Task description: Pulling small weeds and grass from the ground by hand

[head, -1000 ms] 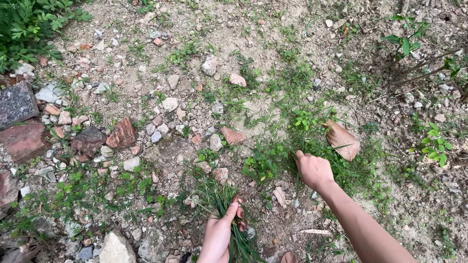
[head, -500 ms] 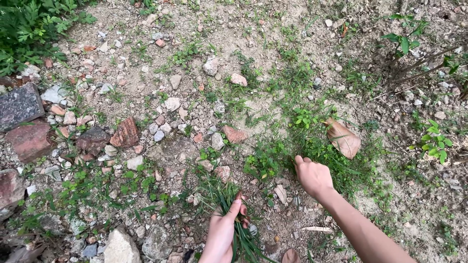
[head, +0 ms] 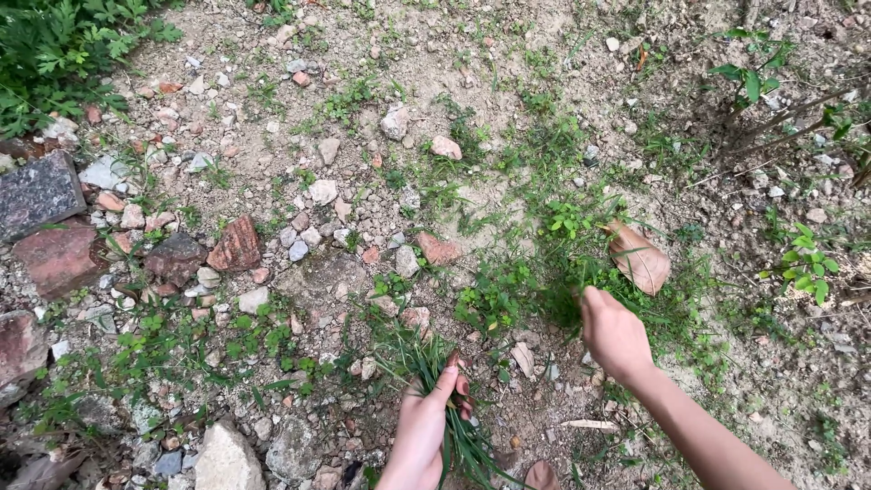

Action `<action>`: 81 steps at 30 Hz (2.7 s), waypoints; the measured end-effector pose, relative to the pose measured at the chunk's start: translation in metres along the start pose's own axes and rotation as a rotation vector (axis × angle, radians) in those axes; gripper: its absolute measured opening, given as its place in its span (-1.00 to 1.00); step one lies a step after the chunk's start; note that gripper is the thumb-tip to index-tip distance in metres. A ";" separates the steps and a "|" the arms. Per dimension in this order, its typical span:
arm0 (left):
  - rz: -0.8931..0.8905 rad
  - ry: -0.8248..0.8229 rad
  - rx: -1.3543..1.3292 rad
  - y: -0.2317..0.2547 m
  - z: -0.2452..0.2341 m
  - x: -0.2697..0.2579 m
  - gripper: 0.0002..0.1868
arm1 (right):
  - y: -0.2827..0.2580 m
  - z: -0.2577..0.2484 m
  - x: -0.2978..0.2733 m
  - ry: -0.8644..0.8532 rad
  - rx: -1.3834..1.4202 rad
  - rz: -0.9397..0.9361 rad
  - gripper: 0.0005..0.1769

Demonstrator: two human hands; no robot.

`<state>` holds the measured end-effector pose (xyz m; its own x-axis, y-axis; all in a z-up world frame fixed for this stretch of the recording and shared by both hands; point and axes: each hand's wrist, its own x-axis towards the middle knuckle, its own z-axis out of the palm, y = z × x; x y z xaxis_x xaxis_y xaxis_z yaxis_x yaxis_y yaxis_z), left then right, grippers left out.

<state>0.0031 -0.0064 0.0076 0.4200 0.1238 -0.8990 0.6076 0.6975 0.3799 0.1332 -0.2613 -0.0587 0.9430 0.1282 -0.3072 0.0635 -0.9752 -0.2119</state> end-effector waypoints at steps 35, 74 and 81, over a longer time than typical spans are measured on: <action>-0.067 -0.115 -0.523 -0.037 0.043 -0.034 -0.86 | -0.130 -0.064 -0.136 -0.148 0.261 -0.325 -0.77; 0.011 -0.042 0.047 0.012 0.049 0.004 -0.72 | 0.027 0.011 0.064 0.051 -0.580 -0.307 -0.45; -0.019 -0.041 0.102 0.007 0.053 0.003 -0.70 | 0.024 0.022 0.069 -0.220 -0.569 -0.167 -0.72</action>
<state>0.0446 -0.0383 0.0195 0.4339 0.0805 -0.8974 0.6804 0.6236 0.3849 0.1925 -0.2717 -0.1049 0.8197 0.2623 -0.5093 0.4253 -0.8742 0.2344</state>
